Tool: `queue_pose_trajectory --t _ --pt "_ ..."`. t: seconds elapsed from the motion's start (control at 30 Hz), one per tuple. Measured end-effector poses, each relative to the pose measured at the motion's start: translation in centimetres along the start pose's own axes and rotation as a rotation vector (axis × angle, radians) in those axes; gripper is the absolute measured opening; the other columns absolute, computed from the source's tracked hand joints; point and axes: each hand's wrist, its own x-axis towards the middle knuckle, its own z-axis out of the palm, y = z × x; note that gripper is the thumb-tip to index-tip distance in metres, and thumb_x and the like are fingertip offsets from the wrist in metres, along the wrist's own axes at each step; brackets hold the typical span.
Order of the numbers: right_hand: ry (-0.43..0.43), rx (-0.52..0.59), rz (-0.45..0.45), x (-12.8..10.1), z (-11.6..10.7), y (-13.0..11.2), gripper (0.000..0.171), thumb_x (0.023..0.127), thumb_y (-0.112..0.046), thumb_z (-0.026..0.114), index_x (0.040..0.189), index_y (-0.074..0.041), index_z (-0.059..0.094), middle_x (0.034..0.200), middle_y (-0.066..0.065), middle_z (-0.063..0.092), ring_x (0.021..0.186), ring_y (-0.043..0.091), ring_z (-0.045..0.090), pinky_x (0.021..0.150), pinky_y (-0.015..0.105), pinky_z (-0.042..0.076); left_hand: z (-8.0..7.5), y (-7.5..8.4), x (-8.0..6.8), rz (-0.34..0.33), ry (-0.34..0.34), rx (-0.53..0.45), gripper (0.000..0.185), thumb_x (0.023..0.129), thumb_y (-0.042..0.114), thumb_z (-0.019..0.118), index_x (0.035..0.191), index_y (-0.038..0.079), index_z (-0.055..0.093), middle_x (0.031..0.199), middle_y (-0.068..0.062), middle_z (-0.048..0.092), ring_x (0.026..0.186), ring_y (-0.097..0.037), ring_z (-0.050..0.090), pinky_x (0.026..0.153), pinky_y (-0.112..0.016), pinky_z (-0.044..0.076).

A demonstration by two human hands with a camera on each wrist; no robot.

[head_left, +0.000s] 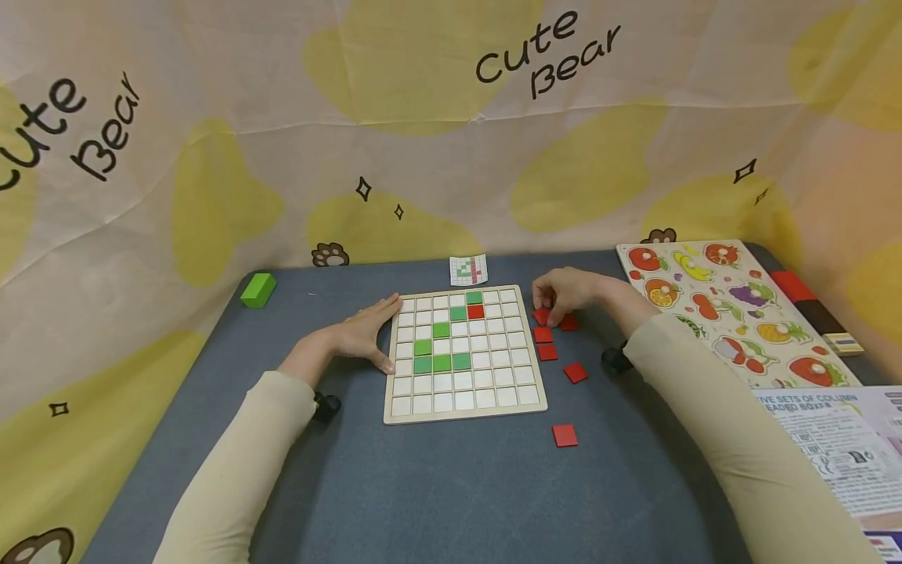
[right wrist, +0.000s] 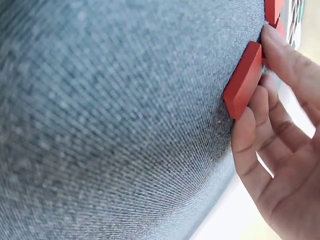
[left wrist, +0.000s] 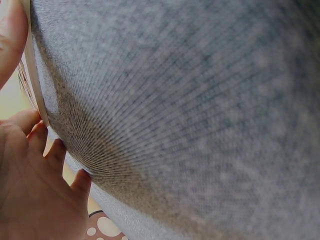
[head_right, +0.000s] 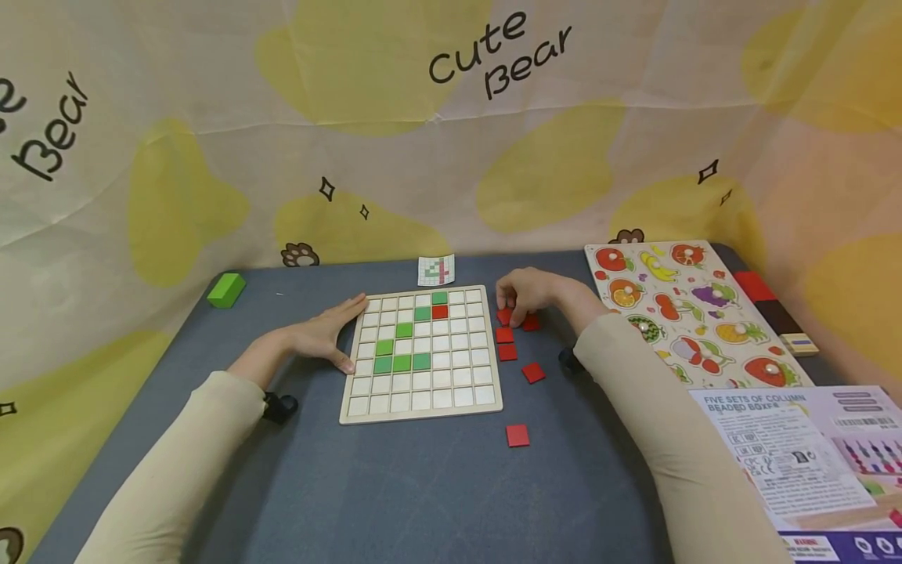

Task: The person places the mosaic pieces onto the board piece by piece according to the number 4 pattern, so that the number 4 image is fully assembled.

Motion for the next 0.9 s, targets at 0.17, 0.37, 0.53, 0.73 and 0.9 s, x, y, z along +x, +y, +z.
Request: queue_pose_trajectory --t 0.17,0.37,0.53,0.73,0.9 --pt "0.094 -0.031 0.045 0.0 0.0 -0.5 0.021 0.080 -0.010 0.080 0.089 -0.007 0.061 0.083 0.006 0.063 0.070 0.017 0.056 0.064 0.026 0.047 -0.1 0.1 0.1 -0.001 -0.005 0.009 0.127 0.071 0.040 0.087 0.160 0.007 0.003 0.169 -0.014 -0.006 0.156 -0.041 -0.002 0.124 -0.064 0.006" --pt "0.238 0.015 -0.007 0.4 0.6 -2.5 0.011 0.086 -0.010 0.075 0.088 -0.007 0.064 0.075 0.004 0.065 0.064 0.015 0.056 0.063 0.026 0.046 -0.1 0.0 0.1 -0.010 -0.008 0.022 0.128 0.071 0.041 0.087 0.160 0.008 0.002 0.169 -0.013 -0.006 0.156 -0.040 -0.001 0.124 -0.064 0.007" --pt "0.341 0.052 -0.077 1.3 1.8 -4.6 0.006 0.088 -0.011 0.073 0.091 -0.008 0.069 0.079 0.006 0.068 0.068 0.016 0.059 0.065 0.026 0.046 0.0 -0.1 0.2 -0.014 -0.012 0.034 0.128 0.071 0.042 0.087 0.160 0.009 0.003 0.169 -0.013 -0.006 0.156 -0.040 -0.001 0.123 -0.064 0.007" --pt "0.300 0.045 -0.128 2.6 3.1 -6.9 0.007 0.090 -0.009 0.070 0.096 -0.008 0.073 0.082 0.005 0.071 0.072 0.016 0.060 0.068 0.025 0.047 0.0 -0.2 0.2 -0.014 -0.009 0.030 0.128 0.071 0.042 0.087 0.161 0.009 0.002 0.169 -0.012 -0.006 0.156 -0.040 -0.001 0.123 -0.065 0.008" --pt "0.262 -0.003 -0.151 3.4 3.9 -8.1 0.013 0.089 -0.003 0.065 0.096 -0.008 0.074 0.086 0.006 0.072 0.075 0.014 0.061 0.071 0.025 0.049 0.0 -0.2 0.2 -0.014 -0.006 0.031 0.128 0.071 0.043 0.087 0.161 0.010 0.002 0.169 -0.012 -0.006 0.156 -0.040 -0.001 0.122 -0.066 0.008"
